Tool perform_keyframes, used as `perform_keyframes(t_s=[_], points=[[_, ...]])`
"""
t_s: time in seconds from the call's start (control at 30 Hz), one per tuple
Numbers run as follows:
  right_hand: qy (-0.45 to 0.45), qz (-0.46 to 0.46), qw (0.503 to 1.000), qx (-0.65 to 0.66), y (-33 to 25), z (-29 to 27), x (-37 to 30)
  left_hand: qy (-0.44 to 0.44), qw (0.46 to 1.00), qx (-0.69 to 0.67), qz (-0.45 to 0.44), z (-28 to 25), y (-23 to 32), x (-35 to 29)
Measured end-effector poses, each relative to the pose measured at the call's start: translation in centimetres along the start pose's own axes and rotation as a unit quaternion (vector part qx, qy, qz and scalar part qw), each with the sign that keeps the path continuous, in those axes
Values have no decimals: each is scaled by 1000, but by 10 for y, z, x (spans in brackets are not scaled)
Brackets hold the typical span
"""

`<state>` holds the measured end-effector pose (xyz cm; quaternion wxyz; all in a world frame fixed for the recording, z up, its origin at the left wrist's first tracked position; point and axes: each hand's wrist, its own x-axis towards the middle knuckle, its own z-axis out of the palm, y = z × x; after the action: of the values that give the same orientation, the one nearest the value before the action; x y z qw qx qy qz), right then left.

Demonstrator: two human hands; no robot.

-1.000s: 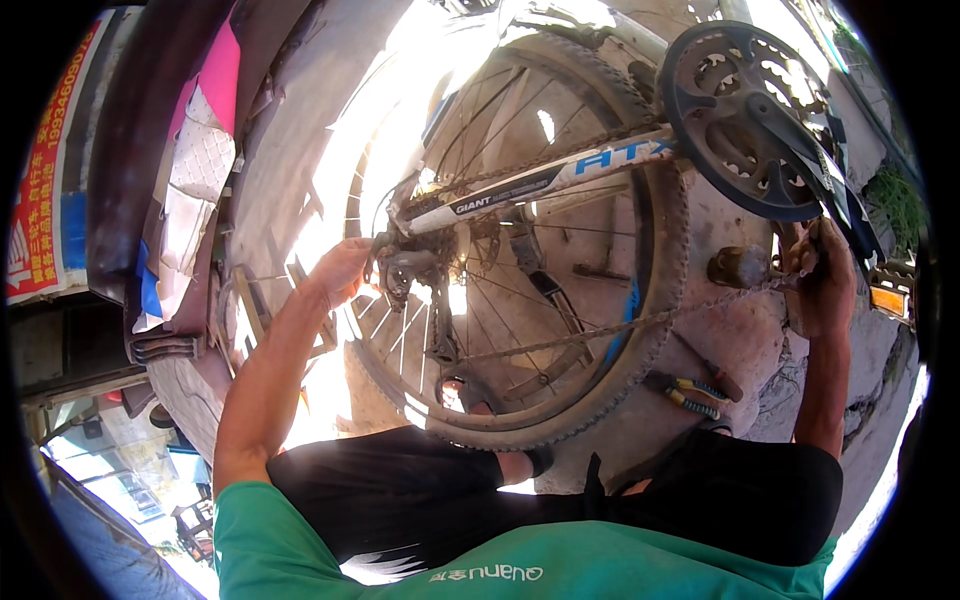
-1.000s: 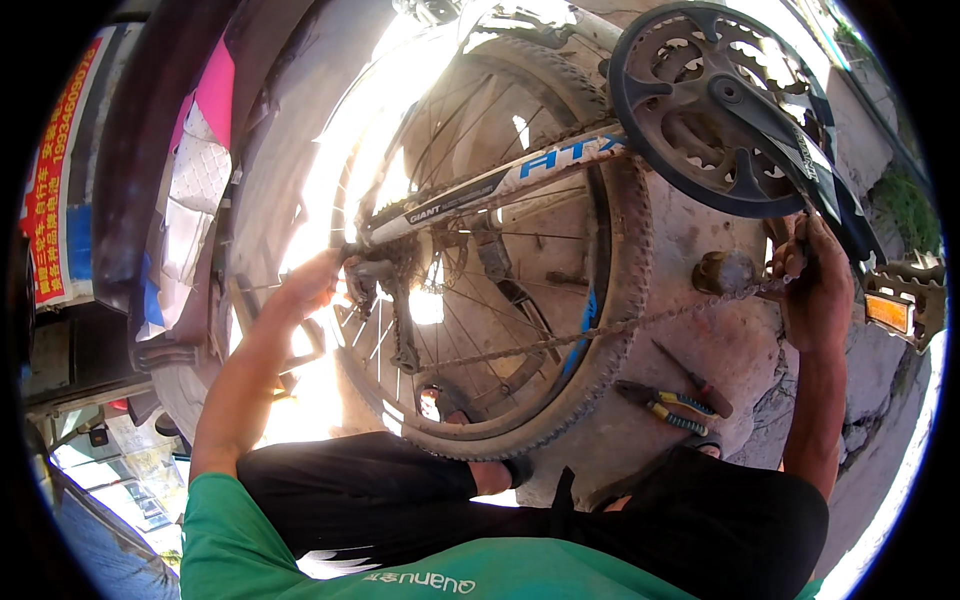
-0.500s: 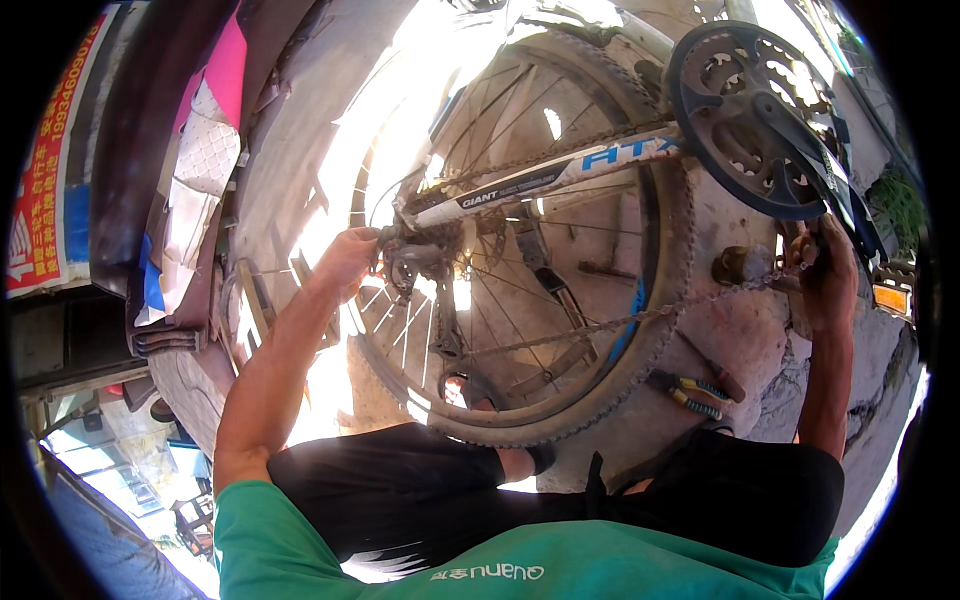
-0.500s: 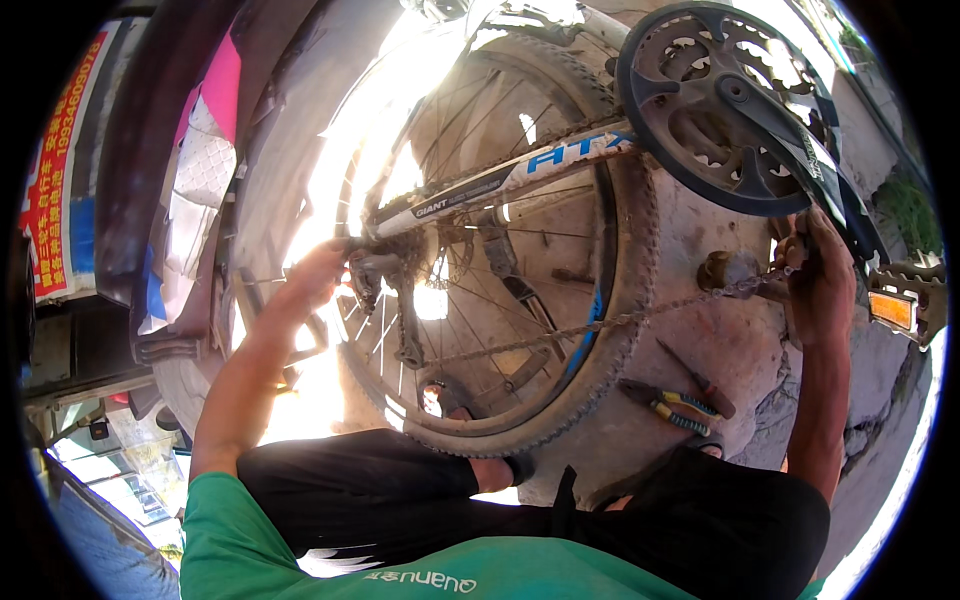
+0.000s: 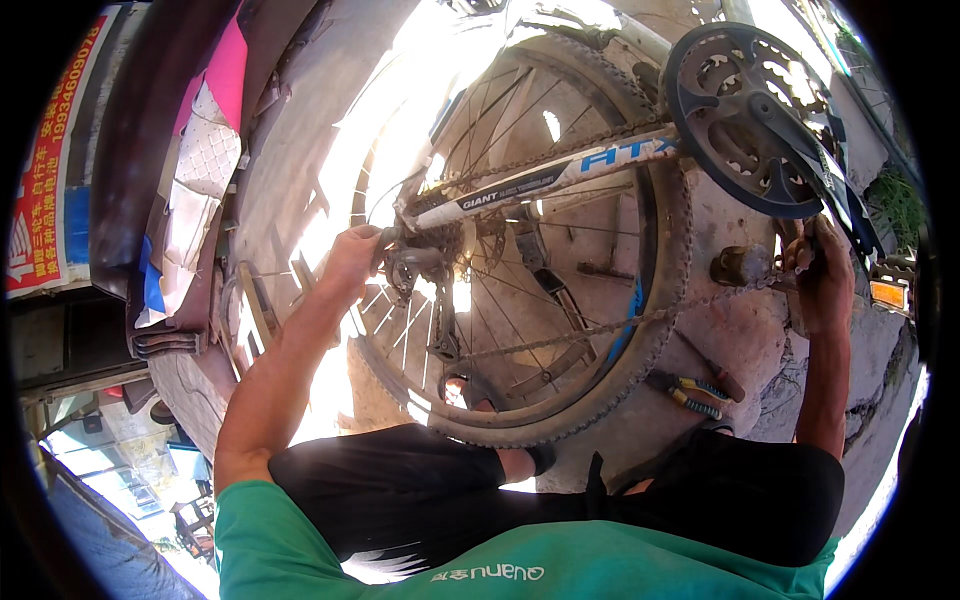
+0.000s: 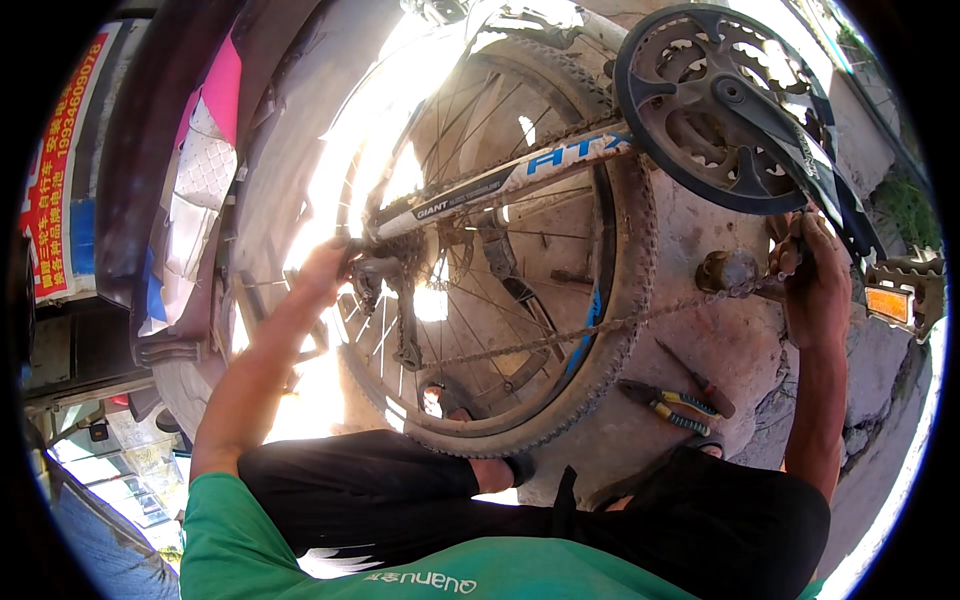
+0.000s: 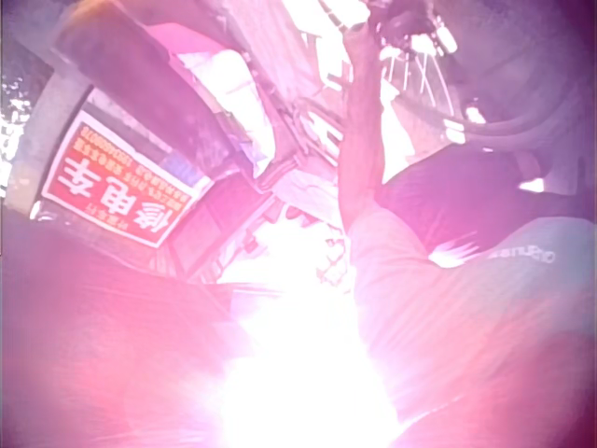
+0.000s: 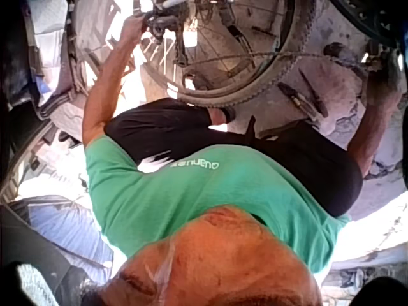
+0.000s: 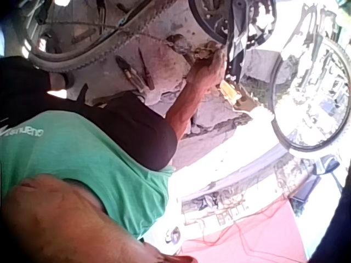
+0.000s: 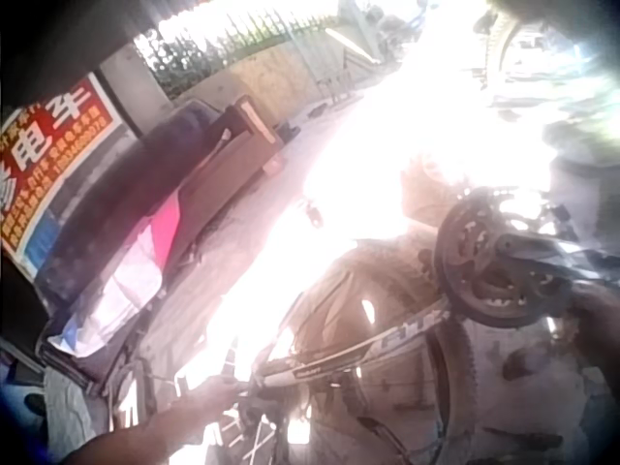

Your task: The person repairs a bicycle chain by connecting the ends using a chain tool and hammer. They then route the chain through the rear derailleur and around the chainrings, testing the drivetrain by rotating the pedals.

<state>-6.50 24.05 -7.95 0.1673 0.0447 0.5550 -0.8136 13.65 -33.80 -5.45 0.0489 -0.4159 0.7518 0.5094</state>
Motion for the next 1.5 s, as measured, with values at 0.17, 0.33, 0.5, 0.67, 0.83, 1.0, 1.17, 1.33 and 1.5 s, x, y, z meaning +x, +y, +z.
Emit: perform_keyframes(t_s=[0.17,0.33,0.5,0.67,0.83,1.0,1.17,1.33,1.5], points=[[31,15,999,-5,0,9,-3,14,1000,14,-15,4,6,-6],[32,-36,995,-89,15,4,-6,26,999,-33,-23,11,5,-1],[-15,16,1000,-9,10,22,-19,5,998,-65,-14,5,-4,9],[0,7,999,-32,5,31,-24,-11,999,-41,-20,0,0,13],[-10,5,999,-49,7,34,-24,-16,1000,-13,-1,-6,-2,13],[29,14,999,-17,-6,37,-23,-29,999,18,8,2,15,10],[2,-45,999,28,10,-12,17,-34,999,3,13,7,10,3],[-12,-76,997,-4,-14,-8,39,-28,999,29,18,-8,6,1],[23,-270,895,-353,-23,-22,51,-17,962,273,-11,12,109,-20]])
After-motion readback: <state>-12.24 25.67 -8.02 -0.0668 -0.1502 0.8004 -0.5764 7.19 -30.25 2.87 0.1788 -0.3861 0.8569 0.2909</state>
